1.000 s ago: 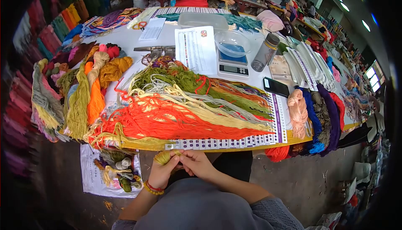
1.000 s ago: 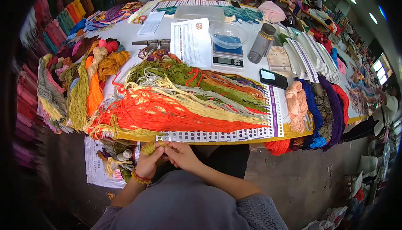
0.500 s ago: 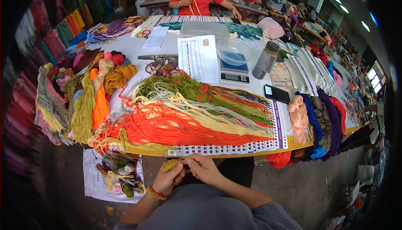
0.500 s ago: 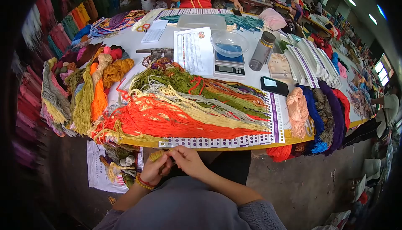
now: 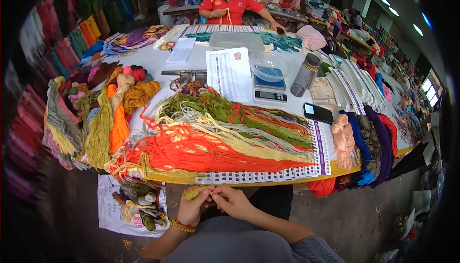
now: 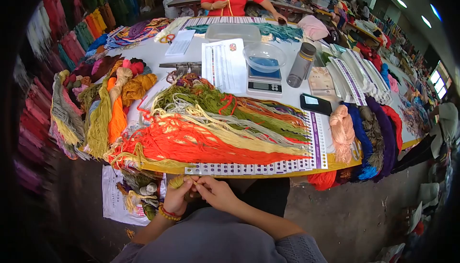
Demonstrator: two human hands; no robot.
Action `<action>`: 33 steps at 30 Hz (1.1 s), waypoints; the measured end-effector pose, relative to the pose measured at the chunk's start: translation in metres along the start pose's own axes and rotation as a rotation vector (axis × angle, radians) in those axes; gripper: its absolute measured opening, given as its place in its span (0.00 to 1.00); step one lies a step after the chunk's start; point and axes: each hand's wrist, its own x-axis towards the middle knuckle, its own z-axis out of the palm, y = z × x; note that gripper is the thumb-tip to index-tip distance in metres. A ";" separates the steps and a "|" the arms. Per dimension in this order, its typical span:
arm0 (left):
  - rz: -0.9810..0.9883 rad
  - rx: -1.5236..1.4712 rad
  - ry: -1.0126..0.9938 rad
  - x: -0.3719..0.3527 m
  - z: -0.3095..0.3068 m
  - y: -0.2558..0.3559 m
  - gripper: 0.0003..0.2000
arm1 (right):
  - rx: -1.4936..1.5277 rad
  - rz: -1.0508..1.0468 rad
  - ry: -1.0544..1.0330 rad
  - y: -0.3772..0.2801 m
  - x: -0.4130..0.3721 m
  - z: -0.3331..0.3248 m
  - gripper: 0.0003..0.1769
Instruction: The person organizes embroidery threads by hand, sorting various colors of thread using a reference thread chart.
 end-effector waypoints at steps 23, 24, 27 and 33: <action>0.073 0.073 0.007 -0.001 0.004 -0.002 0.10 | 0.168 0.090 0.024 0.016 0.000 0.003 0.09; 0.076 0.074 -0.001 -0.001 0.003 -0.004 0.10 | 0.175 0.093 0.026 0.017 0.000 0.003 0.09; 0.087 0.054 0.005 -0.001 0.008 -0.005 0.10 | 0.165 0.081 0.024 0.018 0.000 0.003 0.09; 0.178 0.024 0.029 0.003 0.008 -0.004 0.08 | -0.189 -0.218 0.125 0.011 0.002 -0.002 0.08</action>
